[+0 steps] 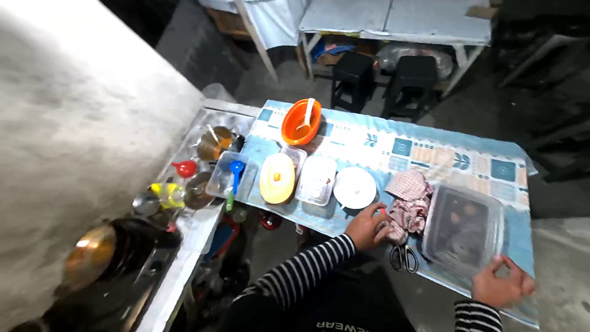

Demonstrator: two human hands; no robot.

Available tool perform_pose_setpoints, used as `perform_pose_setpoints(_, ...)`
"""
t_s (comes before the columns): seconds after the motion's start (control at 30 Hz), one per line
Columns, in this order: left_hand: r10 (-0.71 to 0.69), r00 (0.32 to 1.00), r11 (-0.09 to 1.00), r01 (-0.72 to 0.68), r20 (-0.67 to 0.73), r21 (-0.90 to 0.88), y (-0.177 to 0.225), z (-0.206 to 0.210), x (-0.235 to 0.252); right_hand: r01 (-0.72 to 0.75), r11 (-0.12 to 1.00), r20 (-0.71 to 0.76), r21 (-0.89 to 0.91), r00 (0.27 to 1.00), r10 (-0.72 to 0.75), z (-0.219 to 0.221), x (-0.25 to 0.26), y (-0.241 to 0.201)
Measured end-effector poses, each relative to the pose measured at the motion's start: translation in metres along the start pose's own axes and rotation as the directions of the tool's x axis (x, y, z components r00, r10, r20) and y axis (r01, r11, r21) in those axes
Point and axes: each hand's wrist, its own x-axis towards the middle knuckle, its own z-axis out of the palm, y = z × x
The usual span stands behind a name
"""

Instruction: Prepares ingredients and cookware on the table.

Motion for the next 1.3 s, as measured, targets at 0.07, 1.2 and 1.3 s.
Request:
perform_pose_setpoints(0.07, -0.064, 0.995, 0.998, 0.063, -0.078, -0.016, -0.021, -0.048, -0.036, 0.082, 0.995, -0.07, -0.049, 0.994, -0.085, -0.002, -0.02, -0.014)
perform_pose_setpoints(1.2, -0.878, -0.305, 0.18, 0.503, -0.368, -0.845, -0.261, -0.275, -0.579, 0.891, -0.429, 0.756, 0.148, -0.382, -0.532, 0.475, -0.489, -0.835)
perform_pose_setpoints(1.3, -0.906, -0.249, 0.193, 0.48, -0.343, -0.856, -0.276, -0.278, -0.567, 0.858, -0.498, 0.749, 0.124, -0.41, -0.52, 0.479, -0.467, -0.837)
